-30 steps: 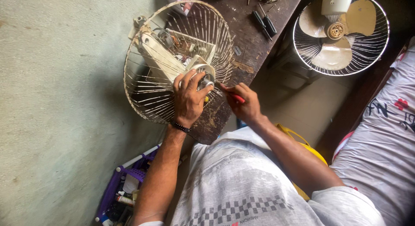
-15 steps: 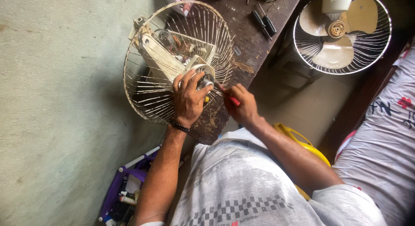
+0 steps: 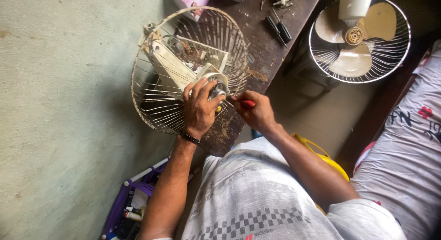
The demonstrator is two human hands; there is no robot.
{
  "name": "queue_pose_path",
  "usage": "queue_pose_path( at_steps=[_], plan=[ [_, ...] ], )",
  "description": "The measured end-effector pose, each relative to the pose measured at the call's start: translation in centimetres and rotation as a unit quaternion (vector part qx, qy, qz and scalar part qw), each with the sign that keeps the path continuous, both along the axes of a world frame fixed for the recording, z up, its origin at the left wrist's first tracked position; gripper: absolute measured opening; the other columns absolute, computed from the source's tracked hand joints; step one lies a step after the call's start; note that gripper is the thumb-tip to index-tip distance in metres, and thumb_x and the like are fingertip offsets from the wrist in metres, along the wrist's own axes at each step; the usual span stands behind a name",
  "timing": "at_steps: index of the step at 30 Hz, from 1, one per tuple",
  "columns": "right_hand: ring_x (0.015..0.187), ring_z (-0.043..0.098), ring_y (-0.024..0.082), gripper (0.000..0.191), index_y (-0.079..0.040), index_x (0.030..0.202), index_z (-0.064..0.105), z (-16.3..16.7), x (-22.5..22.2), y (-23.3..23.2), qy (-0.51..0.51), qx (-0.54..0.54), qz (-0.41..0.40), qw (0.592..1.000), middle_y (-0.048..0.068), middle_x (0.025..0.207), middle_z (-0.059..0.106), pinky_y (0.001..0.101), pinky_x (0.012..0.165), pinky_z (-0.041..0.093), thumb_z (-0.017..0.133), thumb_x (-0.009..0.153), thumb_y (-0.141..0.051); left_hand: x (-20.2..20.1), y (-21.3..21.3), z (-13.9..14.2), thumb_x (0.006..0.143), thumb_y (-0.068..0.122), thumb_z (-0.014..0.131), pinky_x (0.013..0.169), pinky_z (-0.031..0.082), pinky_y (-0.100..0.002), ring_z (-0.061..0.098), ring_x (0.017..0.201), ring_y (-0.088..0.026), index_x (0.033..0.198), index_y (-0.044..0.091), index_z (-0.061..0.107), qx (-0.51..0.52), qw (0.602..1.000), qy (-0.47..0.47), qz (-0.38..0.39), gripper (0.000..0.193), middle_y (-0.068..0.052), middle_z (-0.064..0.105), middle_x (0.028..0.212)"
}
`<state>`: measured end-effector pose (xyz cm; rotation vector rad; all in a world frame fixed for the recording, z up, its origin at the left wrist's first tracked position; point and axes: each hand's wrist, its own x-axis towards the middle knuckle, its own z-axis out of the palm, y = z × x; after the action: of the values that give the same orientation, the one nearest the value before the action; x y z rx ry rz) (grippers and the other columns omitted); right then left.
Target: The person disassembles a table fan by removing the front grille and then uses a screwdriver to loosen and remove the motor housing. They continue to manipulate the motor and internal components on a workbench.
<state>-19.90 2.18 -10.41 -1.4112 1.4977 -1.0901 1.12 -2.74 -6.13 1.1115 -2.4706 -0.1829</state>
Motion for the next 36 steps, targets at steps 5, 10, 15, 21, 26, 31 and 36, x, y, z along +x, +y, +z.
queue_pose_path(
  at_steps=[5, 10, 15, 21, 26, 31, 36],
  plan=[
    [0.080, 0.072, 0.021, 0.014, -0.004, 0.102, 0.073, -1.2, -0.4, 0.1, 0.038, -0.060, -0.008, 0.997, 0.014, 0.091, 0.074, 0.0314, 0.069, 0.057, 0.077, 0.090, -0.009, 0.2, 0.2, -0.3, 0.091, 0.010, 0.073, 0.119, 0.026, -0.051, 0.046, 0.139, -0.028, 0.106, 0.020, 0.082, -0.002, 1.000, -0.005, 0.009, 0.020, -0.008, 0.062, 0.140],
    [0.084, 0.073, 0.016, 0.014, -0.006, 0.105, 0.073, -1.5, -1.1, 0.0, -0.113, 0.049, 0.004, 0.992, 0.012, 0.093, 0.077, 0.0276, 0.073, 0.059, 0.075, 0.091, -0.009, 0.4, 0.2, -0.3, 0.093, 0.011, 0.071, 0.119, 0.026, -0.051, 0.048, 0.139, -0.029, 0.105, 0.020, 0.082, 0.010, 1.000, 0.004, 0.004, 0.019, -0.008, 0.062, 0.138],
    [0.076, 0.065, 0.016, 0.020, -0.002, 0.106, 0.075, -0.8, -0.7, 0.6, 0.025, -0.100, -0.012, 0.995, 0.016, 0.087, 0.069, 0.0319, 0.068, 0.054, 0.076, 0.086, -0.003, 0.4, 0.1, 0.0, 0.094, 0.011, 0.070, 0.119, 0.027, -0.052, 0.048, 0.139, -0.029, 0.107, 0.020, 0.082, -0.009, 1.000, 0.000, 0.009, 0.020, -0.008, 0.062, 0.139],
    [0.066, 0.064, 0.015, 0.009, -0.004, 0.100, 0.073, -0.8, -1.7, 0.1, -0.142, 0.142, -0.005, 0.980, 0.011, 0.083, 0.074, 0.0319, 0.060, 0.052, 0.070, 0.092, -0.006, 0.5, 0.5, 0.2, 0.093, 0.010, 0.070, 0.119, 0.027, -0.053, 0.048, 0.139, -0.029, 0.103, 0.020, 0.082, 0.008, 1.000, 0.001, 0.006, 0.019, -0.007, 0.063, 0.138],
    [0.079, 0.068, 0.018, 0.015, -0.004, 0.101, 0.073, -1.4, -2.2, 0.0, 0.017, -0.062, 0.016, 0.998, 0.011, 0.090, 0.072, 0.0313, 0.068, 0.054, 0.077, 0.086, -0.004, 0.4, 0.5, 0.0, 0.093, 0.010, 0.071, 0.119, 0.026, -0.052, 0.048, 0.138, -0.029, 0.105, 0.020, 0.082, 0.005, 1.000, 0.012, 0.007, 0.019, -0.008, 0.063, 0.138],
    [0.088, 0.072, 0.017, 0.012, -0.007, 0.100, 0.074, -1.4, -2.3, -0.2, -0.034, -0.038, 0.094, 0.994, 0.006, 0.099, 0.073, 0.0308, 0.077, 0.058, 0.078, 0.089, -0.005, 0.5, 0.3, -0.2, 0.094, 0.011, 0.072, 0.118, 0.026, -0.051, 0.048, 0.138, -0.029, 0.105, 0.019, 0.083, 0.009, 1.000, 0.013, 0.010, 0.017, -0.008, 0.062, 0.139],
    [0.081, 0.069, 0.015, 0.016, -0.007, 0.105, 0.073, 0.1, -4.3, -0.3, -0.039, -0.052, 0.072, 0.995, 0.006, 0.094, 0.069, 0.0297, 0.070, 0.057, 0.075, 0.090, -0.003, 0.6, 0.5, -0.3, 0.093, 0.008, 0.070, 0.120, 0.024, -0.051, 0.048, 0.139, -0.028, 0.101, 0.019, 0.083, 0.005, 1.000, 0.002, 0.010, 0.019, -0.007, 0.063, 0.139]
  ],
)
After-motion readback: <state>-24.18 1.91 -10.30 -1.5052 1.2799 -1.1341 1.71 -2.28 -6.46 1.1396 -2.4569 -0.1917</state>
